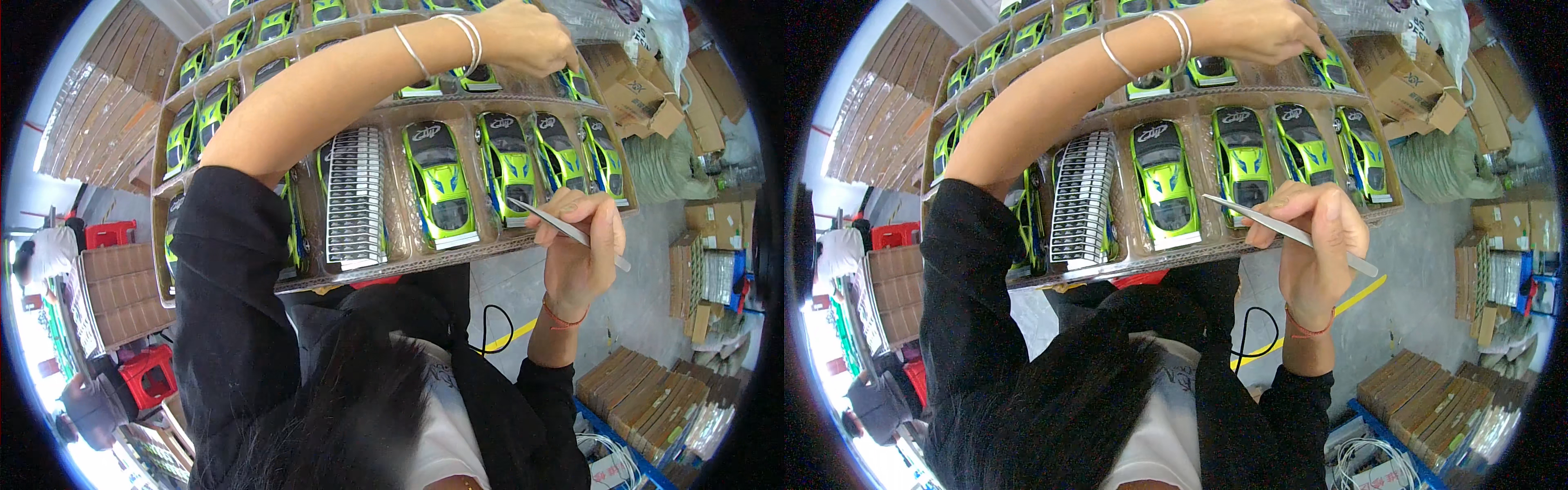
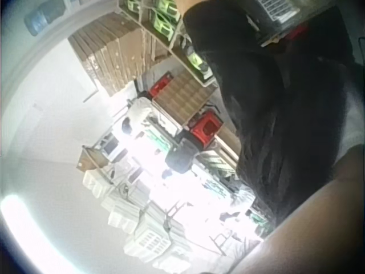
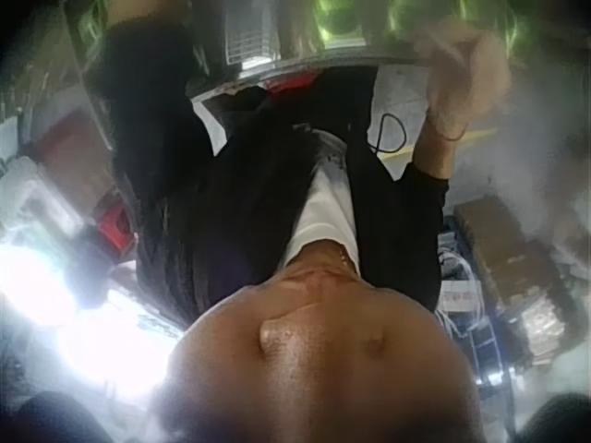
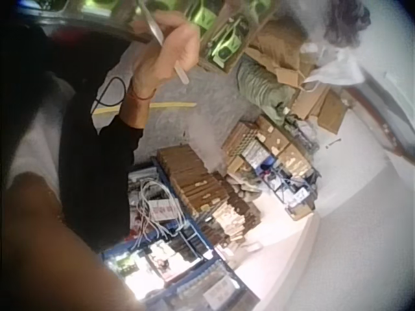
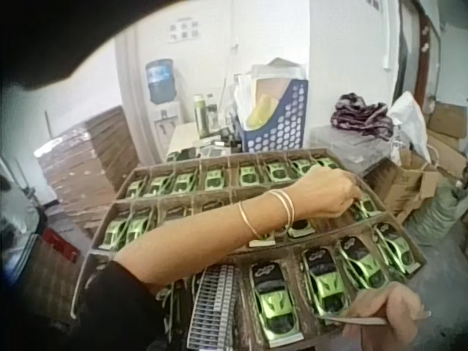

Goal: The recorder picks up a tray of toy cars, walks across a warehouse floor, sets it down on a table, and uses tweezers to inspect/apply stickers to the underside of individual cars.

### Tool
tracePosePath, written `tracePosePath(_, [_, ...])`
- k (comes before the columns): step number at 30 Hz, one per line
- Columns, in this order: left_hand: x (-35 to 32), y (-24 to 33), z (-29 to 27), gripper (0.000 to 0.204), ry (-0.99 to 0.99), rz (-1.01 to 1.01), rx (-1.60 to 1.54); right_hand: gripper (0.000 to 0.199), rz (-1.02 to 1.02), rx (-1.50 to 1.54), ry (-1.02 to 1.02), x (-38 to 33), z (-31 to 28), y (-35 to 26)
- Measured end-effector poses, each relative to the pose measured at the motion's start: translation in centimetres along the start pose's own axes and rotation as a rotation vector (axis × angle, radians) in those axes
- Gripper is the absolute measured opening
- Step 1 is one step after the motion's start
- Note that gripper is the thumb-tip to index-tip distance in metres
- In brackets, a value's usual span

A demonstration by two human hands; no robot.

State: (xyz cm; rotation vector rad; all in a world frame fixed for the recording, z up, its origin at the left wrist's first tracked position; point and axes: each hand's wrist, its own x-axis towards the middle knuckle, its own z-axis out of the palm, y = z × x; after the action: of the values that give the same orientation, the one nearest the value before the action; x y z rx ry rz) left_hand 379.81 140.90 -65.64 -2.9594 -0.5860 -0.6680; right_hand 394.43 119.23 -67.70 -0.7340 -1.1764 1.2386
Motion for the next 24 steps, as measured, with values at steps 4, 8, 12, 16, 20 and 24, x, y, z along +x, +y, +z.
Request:
tracePosePath(4, [0.0, -0.4, 1.4, 0.022, 0.113, -0.152, -0.139, 0.042, 0.161, -0.106, -0.069, 0.2, 1.5, -0.6])
tracePosePath(8, [0.4, -2.3, 0.9, 0.020, 0.302, -0.310, -0.008, 0.042, 0.267, -0.162, -0.213, 1.9, 3.9, -0.9])
tracePosePath(12, [-5.1, 0.7, -8.1, 0.026, 0.400, -0.426, -0.408, 0.042, 0.297, -0.134, -0.272, 2.3, 5.5, -0.7])
tracePosePath(16, [-11.2, 7.1, -15.1, 0.029, 0.524, -0.578, -0.138, 0.042, 0.346, -0.213, -0.325, 3.0, 6.7, -0.1])
tracePosePath(20, [-14.9, 10.6, -16.6, 0.027, 0.571, -0.722, -0.393, 0.043, 0.337, -0.249, -0.304, 3.7, 7.5, 0.5])
tracePosePath(24, [-18.7, 13.6, -17.5, 0.033, 0.240, -0.639, -0.399, 0.043, 0.325, -0.290, -0.298, 3.5, 8.1, 1.0])
